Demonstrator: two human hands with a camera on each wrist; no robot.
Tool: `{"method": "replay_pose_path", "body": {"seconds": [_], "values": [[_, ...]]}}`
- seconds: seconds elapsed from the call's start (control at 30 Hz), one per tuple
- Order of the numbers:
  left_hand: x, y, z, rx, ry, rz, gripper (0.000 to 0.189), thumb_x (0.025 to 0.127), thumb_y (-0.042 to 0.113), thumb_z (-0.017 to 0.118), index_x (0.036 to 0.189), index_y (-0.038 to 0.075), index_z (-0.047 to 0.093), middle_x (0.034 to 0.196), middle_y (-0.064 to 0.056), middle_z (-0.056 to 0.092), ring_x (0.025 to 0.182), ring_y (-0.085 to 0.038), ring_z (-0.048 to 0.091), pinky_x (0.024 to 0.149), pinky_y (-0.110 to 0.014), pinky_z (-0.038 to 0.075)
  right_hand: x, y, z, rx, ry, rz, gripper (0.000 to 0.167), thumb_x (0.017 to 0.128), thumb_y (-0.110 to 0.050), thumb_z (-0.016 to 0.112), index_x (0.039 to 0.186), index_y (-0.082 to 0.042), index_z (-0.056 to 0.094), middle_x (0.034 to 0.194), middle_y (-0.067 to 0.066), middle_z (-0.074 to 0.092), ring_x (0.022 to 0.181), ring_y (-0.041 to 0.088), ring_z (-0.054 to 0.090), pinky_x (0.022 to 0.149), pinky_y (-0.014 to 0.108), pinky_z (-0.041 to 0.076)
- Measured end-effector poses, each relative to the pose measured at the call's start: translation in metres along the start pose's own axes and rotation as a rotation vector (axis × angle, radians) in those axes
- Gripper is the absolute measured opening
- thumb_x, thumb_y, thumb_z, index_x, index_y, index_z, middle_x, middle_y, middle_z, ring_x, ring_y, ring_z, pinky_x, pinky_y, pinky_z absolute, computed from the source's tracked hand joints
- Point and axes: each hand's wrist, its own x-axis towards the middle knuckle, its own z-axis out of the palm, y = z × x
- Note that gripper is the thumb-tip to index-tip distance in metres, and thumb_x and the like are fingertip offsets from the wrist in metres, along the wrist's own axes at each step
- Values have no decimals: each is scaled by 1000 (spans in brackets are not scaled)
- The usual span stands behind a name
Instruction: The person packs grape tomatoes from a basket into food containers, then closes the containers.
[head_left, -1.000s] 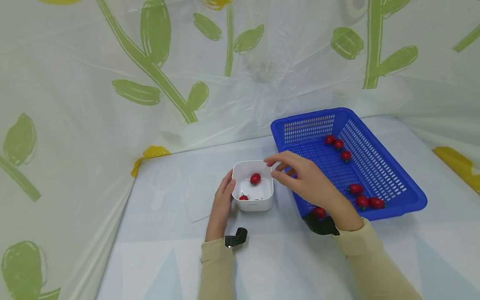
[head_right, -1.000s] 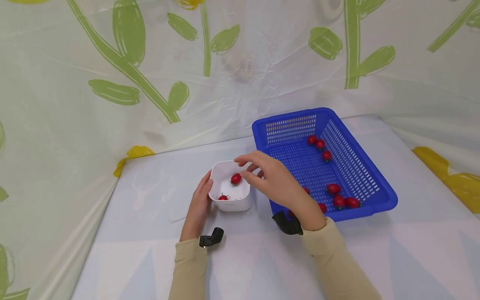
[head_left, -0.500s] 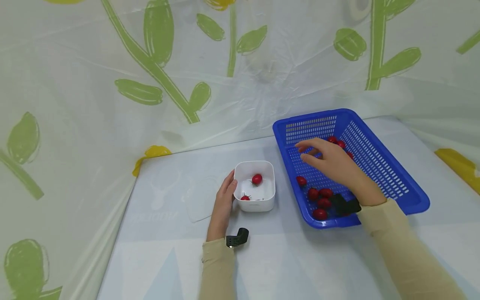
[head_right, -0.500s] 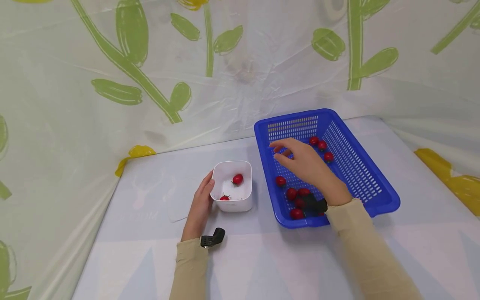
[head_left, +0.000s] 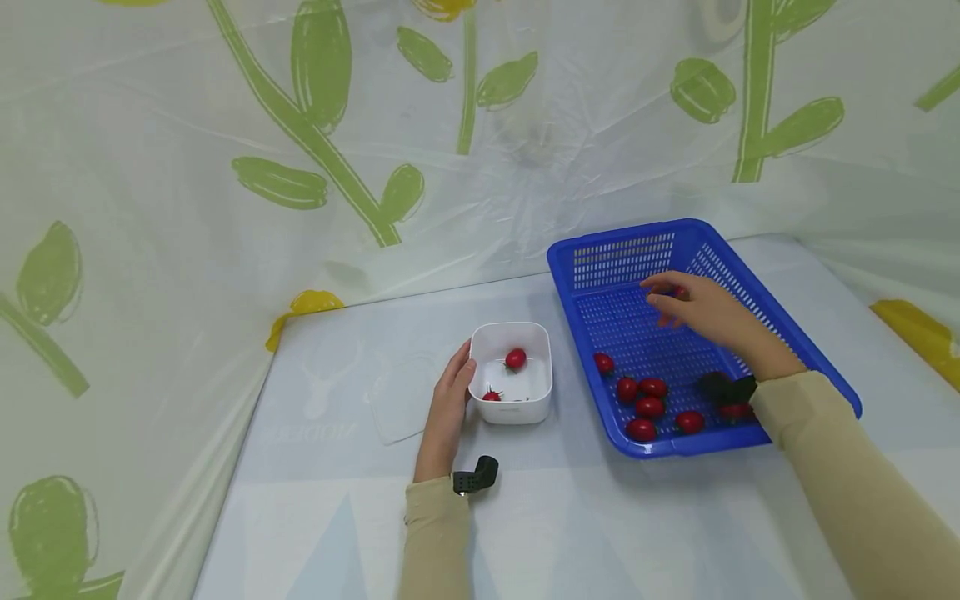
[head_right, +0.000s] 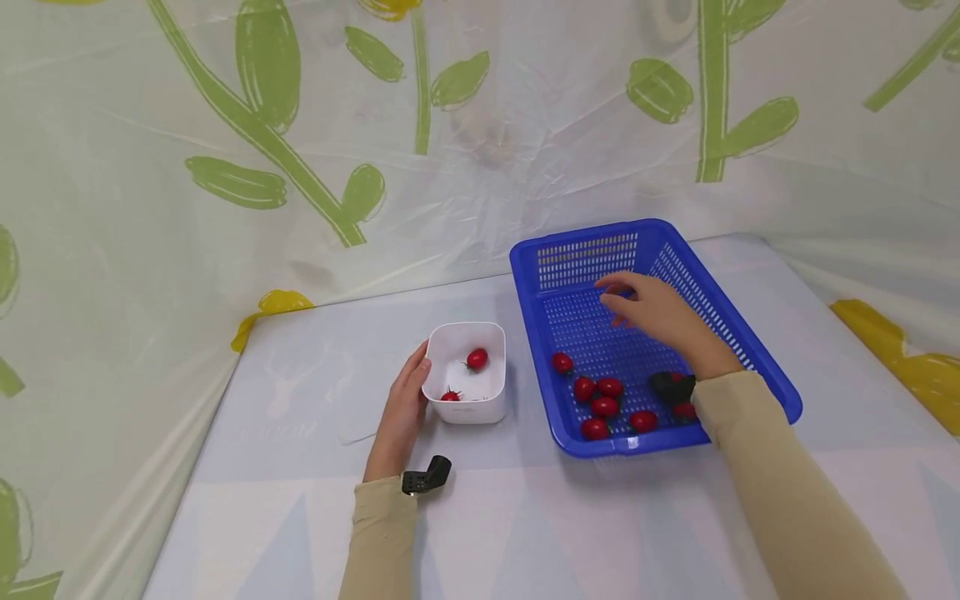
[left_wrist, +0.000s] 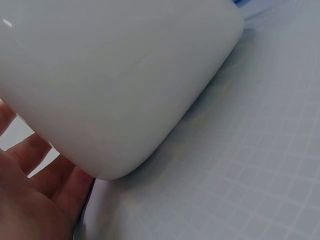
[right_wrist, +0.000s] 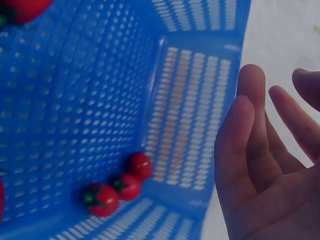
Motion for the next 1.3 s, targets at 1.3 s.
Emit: {"method": "replay_pose_path", "body": {"seconds": [1.3], "values": [[0, -4, 3, -27, -4, 7, 44, 87, 52, 45, 129, 40, 42, 133, 17, 38, 123, -6, 34, 103, -36, 26, 23, 66, -15, -69, -312, 191, 42, 89, -8, 44, 123, 15, 36, 107, 32, 47, 93, 39, 52, 70, 42, 51]]}}
